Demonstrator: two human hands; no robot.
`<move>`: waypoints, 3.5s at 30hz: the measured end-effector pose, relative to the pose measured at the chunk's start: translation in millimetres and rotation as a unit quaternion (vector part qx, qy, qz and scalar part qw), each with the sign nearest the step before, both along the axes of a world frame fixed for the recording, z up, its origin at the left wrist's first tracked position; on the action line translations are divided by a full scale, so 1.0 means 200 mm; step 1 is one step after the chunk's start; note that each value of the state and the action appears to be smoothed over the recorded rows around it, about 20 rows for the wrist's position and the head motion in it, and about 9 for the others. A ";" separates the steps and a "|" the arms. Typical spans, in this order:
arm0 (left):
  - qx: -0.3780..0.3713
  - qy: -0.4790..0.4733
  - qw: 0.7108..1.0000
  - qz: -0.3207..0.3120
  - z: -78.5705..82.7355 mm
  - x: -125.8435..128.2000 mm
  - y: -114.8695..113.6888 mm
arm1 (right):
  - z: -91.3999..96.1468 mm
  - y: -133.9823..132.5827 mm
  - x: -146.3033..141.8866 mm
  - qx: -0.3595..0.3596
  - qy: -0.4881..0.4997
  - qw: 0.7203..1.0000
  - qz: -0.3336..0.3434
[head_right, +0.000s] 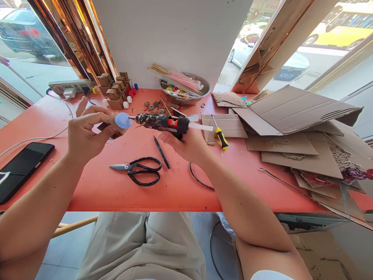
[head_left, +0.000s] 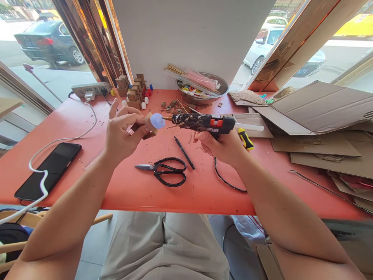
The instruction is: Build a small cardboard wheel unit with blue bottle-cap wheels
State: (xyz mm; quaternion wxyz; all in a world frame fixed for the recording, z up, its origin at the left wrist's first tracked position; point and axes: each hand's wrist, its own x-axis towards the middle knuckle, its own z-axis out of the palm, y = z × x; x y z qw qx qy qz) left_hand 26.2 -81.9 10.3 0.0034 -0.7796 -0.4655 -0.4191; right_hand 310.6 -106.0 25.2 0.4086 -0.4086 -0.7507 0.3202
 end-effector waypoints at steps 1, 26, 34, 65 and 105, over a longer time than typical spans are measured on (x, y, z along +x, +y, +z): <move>0.001 -0.016 1.000 -0.003 0.01 0.00 0.00 | 0.00 0.00 0.00 0.000 0.001 1.000 0.002; -0.068 0.091 0.993 -0.023 -0.16 0.05 0.13 | -0.02 0.16 0.07 -0.134 0.186 0.973 0.031; -0.078 0.112 0.990 -0.025 -0.16 0.07 0.13 | -0.02 0.14 0.05 -0.130 0.176 0.974 0.065; 0.070 0.037 0.997 -0.009 0.13 0.33 0.08 | -0.08 0.11 -0.05 -0.146 0.196 0.967 0.074; 0.105 0.037 0.994 -0.009 0.06 0.34 0.16 | -0.08 0.12 -0.08 -0.171 0.251 0.950 0.071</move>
